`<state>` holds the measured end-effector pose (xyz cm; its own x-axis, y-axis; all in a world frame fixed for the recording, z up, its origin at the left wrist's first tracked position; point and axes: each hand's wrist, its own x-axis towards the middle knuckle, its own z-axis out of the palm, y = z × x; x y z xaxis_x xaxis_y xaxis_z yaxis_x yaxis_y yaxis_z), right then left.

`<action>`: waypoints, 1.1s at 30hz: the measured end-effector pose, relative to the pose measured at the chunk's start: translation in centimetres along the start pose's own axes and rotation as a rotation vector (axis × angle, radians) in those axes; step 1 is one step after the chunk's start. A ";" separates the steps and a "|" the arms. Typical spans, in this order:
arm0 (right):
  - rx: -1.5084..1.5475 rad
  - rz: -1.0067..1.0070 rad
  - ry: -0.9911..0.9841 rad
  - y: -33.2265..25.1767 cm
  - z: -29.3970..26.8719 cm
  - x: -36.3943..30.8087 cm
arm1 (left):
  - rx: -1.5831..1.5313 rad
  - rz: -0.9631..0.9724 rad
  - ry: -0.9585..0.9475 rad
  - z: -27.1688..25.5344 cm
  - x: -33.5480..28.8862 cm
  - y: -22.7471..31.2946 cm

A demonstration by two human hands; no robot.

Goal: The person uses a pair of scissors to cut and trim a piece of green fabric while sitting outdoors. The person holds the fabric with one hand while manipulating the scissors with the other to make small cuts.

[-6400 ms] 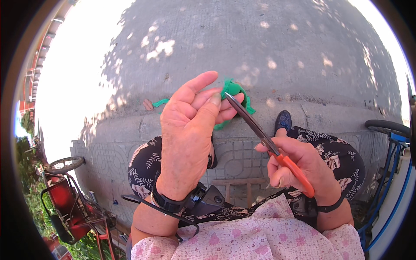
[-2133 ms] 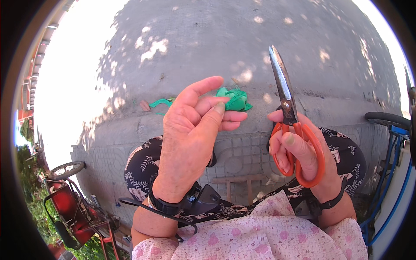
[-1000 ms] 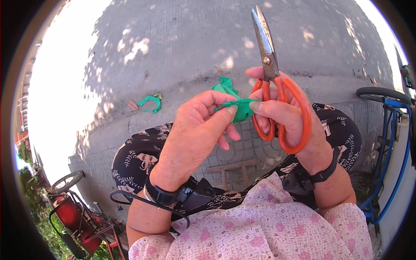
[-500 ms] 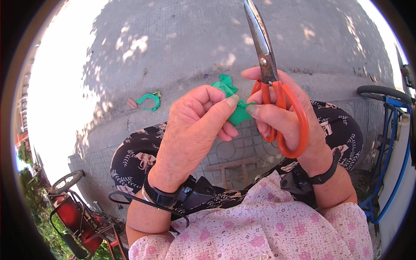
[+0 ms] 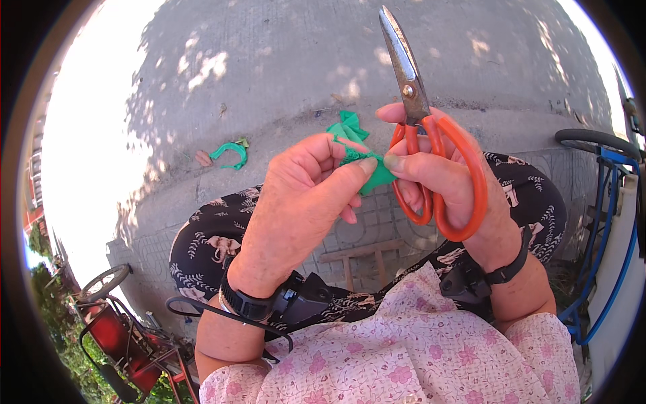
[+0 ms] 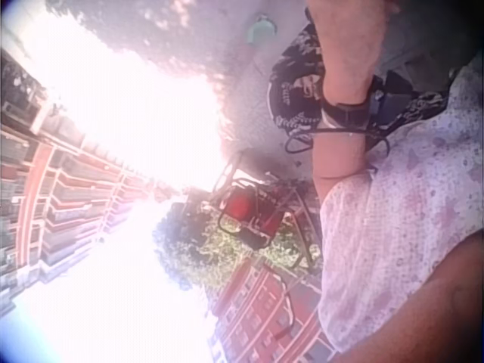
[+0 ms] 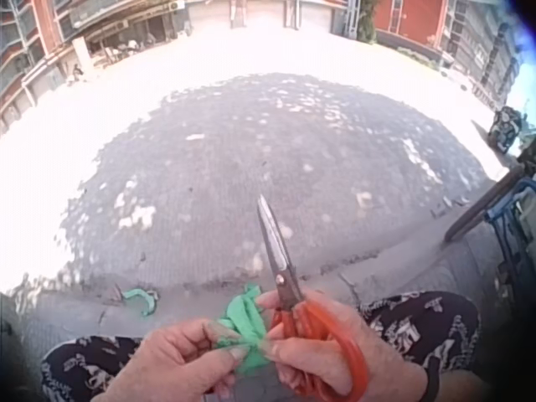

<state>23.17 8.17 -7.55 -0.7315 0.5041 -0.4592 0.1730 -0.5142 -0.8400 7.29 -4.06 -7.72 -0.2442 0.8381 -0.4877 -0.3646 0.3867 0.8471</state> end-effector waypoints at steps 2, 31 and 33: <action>-0.001 0.020 -0.005 -0.1 0.1 0.0 | -0.009 -0.025 0.010 0.0 0.0 0.1; 0.009 0.055 -0.018 -0.3 -0.2 0.0 | 0.020 -0.033 0.016 0.3 -0.2 0.3; 0.025 0.057 -0.025 -0.1 -0.3 0.1 | 0.002 -0.009 0.033 0.7 -0.2 0.0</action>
<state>23.28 8.43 -7.59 -0.7371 0.4560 -0.4987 0.1989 -0.5589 -0.8050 7.92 -3.96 -7.48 -0.2701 0.8215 -0.5022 -0.3651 0.3953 0.8429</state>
